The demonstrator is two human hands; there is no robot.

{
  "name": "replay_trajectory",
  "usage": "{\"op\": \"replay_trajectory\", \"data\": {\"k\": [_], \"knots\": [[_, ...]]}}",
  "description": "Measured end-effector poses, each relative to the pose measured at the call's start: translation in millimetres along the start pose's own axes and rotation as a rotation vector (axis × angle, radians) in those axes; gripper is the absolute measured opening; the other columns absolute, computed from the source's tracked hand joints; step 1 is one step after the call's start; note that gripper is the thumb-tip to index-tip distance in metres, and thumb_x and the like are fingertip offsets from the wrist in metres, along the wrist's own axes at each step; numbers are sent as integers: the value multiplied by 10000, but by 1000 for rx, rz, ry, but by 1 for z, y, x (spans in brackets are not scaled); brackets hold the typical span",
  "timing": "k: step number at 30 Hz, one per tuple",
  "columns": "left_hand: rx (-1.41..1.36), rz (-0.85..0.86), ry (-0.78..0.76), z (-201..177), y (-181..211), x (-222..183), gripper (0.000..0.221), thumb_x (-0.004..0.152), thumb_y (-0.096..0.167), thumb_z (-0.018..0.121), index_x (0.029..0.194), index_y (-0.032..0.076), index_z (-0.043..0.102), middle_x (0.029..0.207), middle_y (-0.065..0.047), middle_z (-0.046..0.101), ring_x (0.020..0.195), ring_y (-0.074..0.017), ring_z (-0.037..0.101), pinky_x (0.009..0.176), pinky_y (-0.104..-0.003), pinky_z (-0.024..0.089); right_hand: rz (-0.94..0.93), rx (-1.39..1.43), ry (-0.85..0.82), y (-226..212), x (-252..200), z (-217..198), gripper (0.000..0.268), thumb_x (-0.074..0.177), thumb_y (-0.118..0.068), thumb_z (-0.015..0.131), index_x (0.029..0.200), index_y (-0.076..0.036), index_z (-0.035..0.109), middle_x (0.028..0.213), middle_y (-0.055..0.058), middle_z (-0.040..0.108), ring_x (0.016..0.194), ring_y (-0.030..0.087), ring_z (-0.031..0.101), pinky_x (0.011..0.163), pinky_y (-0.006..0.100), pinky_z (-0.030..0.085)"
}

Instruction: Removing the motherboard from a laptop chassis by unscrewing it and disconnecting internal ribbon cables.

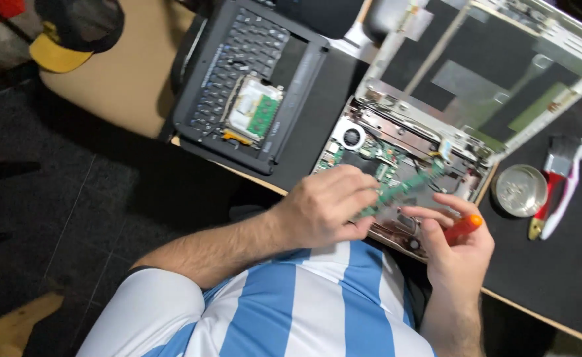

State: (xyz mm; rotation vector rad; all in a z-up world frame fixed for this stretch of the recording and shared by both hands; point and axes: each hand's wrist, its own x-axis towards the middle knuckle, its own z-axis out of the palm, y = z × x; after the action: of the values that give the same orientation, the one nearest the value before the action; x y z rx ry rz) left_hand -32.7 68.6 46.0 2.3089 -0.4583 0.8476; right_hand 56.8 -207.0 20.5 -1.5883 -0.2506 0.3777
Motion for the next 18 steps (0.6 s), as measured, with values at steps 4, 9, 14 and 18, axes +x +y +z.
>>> {"op": "replay_trajectory", "data": {"k": [4,9,14,18], "knots": [[81,-136,74,-55,-30,-17,179,953,35,851,1119,5,792,1197,-167,817,1156,-379,782,1114,-467,675,-28,-61,56,8,1,-8,332,1166,-122,789,1480,-73,694,1188,224,866,992,186,854,677,207,513],[528,-268,165,-129,-87,-51,137,991,50,808,1107,-20,831,1206,-194,832,1124,-360,784,1019,-500,665,-316,-349,325,46,12,-53,224,1308,198,723,1490,68,705,1211,246,754,1088,342,862,1003,387,696],[630,-398,133,-150,-122,-91,267,953,24,954,1172,-38,814,1246,-188,789,1152,-350,745,980,-491,683,-437,-502,461,71,23,-90,221,1329,181,698,1525,91,649,1251,270,701,996,357,784,947,440,655],[694,-501,87,-146,-135,-106,273,917,66,971,1141,-3,830,1253,-141,774,1159,-331,721,970,-492,653,-496,-528,512,93,26,-107,254,1325,214,710,1551,125,639,1280,312,665,915,349,689,879,450,622]]}}
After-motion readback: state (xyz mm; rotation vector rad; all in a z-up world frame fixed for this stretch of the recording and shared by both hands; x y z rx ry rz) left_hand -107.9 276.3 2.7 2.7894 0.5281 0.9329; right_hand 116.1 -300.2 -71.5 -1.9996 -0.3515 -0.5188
